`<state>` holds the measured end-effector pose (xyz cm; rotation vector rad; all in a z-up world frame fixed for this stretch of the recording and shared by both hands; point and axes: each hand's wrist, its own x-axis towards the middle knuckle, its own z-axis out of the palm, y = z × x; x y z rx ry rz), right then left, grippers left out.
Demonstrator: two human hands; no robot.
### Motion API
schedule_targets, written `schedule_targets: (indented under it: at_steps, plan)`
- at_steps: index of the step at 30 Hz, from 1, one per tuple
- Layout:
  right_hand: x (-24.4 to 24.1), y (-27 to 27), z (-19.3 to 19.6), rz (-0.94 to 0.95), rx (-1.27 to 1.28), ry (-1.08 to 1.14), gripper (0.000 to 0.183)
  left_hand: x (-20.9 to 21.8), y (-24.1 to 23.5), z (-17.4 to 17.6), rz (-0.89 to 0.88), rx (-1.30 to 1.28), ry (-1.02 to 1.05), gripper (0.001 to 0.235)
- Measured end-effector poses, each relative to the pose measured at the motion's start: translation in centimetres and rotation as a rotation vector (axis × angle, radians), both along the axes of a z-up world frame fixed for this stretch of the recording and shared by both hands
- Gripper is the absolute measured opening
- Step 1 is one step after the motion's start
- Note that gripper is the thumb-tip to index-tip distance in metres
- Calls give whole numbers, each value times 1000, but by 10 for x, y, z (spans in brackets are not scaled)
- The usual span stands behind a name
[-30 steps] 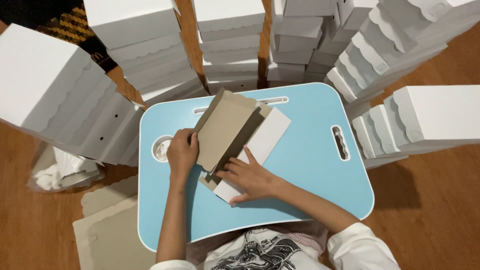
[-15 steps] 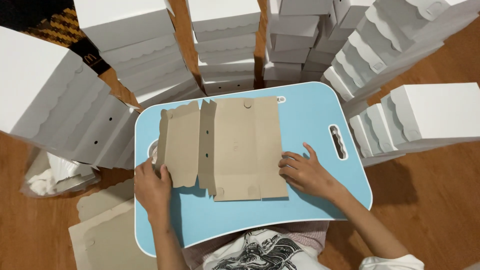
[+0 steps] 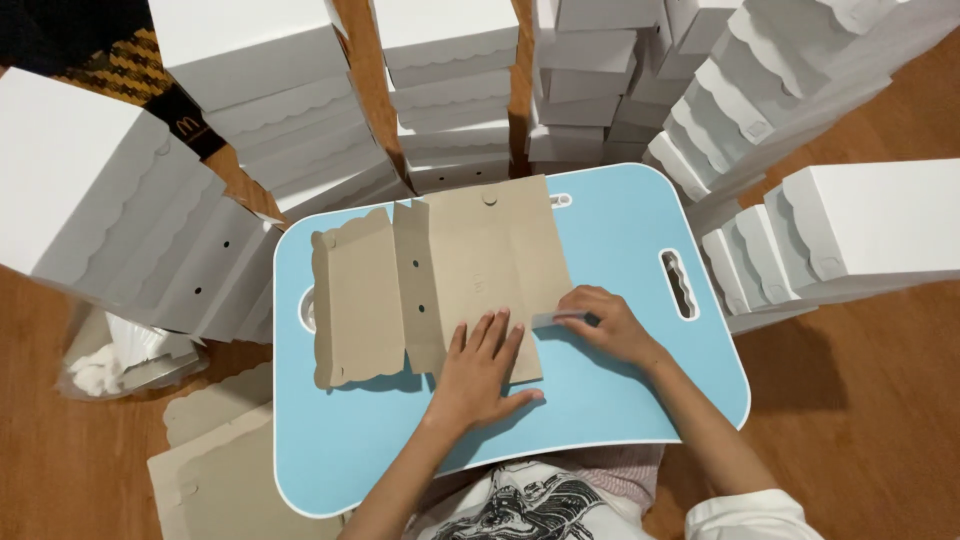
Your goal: The person assembles a flat cardboard box by folding its sides and locking the tabs. They place the assembled box on a light blue tray and then pick up a white box from a nearby stack.
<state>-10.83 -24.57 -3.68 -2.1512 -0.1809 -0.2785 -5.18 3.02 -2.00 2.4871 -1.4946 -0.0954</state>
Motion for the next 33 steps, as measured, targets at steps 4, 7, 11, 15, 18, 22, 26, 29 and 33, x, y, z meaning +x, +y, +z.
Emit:
schedule_targets:
  at_steps: [4,7,11,15,18,22,26,29,33]
  plan:
    - [3,-1,5,-329,30,137,41,-6,-20,12,-52,103,34,105]
    - [8,6,5,-420,-120,104,61,-15,-32,12,-46,108,-25,109]
    - [14,19,13,-355,-613,124,45,-19,-38,19,-48,89,33,104]
    - [38,24,4,-257,-876,151,44,-18,-39,27,-53,171,120,104]
    - [72,21,-26,-203,-864,100,45,-17,-41,34,-50,242,154,106]
    - [90,39,8,-167,-749,-170,39,-25,-41,-31,85,-45,-296,114]
    - [91,36,20,-147,-604,-96,38,-26,-41,-29,117,-9,-303,116]
    - [92,24,19,-140,-605,-111,43,-31,-46,-36,141,37,-320,119]
    - [90,17,21,-77,-593,-93,38,-36,-50,-35,124,123,-311,117]
